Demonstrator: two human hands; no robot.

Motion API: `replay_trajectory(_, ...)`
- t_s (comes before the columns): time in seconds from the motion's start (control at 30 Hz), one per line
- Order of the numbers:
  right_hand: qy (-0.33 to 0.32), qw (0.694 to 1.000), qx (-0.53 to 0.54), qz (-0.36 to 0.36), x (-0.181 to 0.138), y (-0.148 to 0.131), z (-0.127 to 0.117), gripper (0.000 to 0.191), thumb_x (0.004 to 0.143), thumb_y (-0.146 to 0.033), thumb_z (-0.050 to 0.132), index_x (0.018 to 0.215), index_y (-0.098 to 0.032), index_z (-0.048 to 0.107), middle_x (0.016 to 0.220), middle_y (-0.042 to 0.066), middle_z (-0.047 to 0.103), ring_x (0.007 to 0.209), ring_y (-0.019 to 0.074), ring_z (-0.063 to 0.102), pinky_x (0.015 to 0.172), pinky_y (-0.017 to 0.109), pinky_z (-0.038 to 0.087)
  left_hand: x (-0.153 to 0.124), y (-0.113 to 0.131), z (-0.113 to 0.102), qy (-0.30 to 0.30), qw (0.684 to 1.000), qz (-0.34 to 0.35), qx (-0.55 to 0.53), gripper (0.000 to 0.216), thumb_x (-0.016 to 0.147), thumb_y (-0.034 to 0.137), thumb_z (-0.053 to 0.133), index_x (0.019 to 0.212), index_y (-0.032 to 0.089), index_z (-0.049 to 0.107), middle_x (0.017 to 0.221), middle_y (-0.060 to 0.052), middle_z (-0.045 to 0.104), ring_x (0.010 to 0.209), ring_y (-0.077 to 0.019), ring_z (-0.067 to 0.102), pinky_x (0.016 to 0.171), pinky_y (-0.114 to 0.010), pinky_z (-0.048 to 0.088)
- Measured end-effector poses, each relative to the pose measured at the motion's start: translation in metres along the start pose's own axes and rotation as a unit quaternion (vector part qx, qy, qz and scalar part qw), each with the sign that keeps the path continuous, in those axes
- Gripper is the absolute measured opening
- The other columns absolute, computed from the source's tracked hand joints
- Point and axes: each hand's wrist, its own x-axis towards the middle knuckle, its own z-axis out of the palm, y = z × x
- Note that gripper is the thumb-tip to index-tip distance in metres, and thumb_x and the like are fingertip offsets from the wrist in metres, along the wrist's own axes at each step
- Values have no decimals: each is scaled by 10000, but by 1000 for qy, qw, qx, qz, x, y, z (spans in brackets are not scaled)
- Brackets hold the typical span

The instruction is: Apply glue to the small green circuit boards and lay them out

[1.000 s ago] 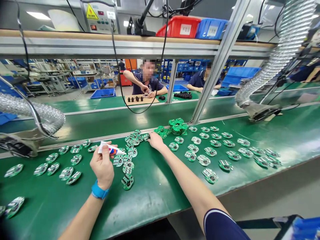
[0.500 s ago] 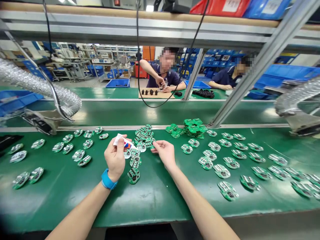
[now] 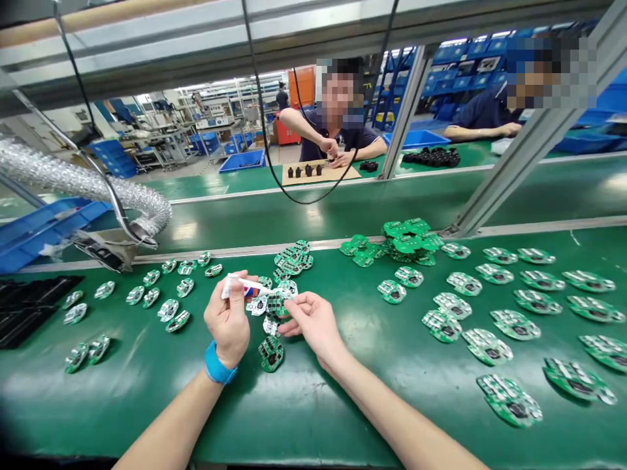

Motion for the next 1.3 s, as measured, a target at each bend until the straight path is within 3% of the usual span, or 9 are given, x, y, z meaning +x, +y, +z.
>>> replay_trajectory(0.27, 13, 1000, 1, -16, -5, -1, 5, 583, 575, -662, 931, 740, -210, 602, 569, 37, 731, 520, 213, 743, 506, 262, 578, -9, -8, -2, -45, 997, 48, 51, 347, 1009, 503, 613, 1091, 199, 760, 969, -87, 808, 821, -197, 769, 744, -297, 618)
replay_trajectory(0.6, 12, 1000, 5, -23, -6, -2, 7, 623, 562, -689, 927, 745, -207, 576, 548, 24, 719, 562, 234, 768, 534, 268, 593, -7, -9, -3, -51, 993, 100, 41, 237, 1026, 379, 625, 1124, 207, 754, 964, -54, 812, 797, -169, 774, 711, -255, 623)
replay_trajectory(1.3, 17, 999, 18, -32, -8, -7, 8, 630, 558, -683, 932, 753, -204, 572, 557, 23, 726, 543, 206, 758, 552, 254, 603, -2, -13, -4, -41, 988, 133, 63, 210, 1026, 341, 630, 1124, 198, 748, 965, -54, 811, 796, -164, 776, 730, -258, 626)
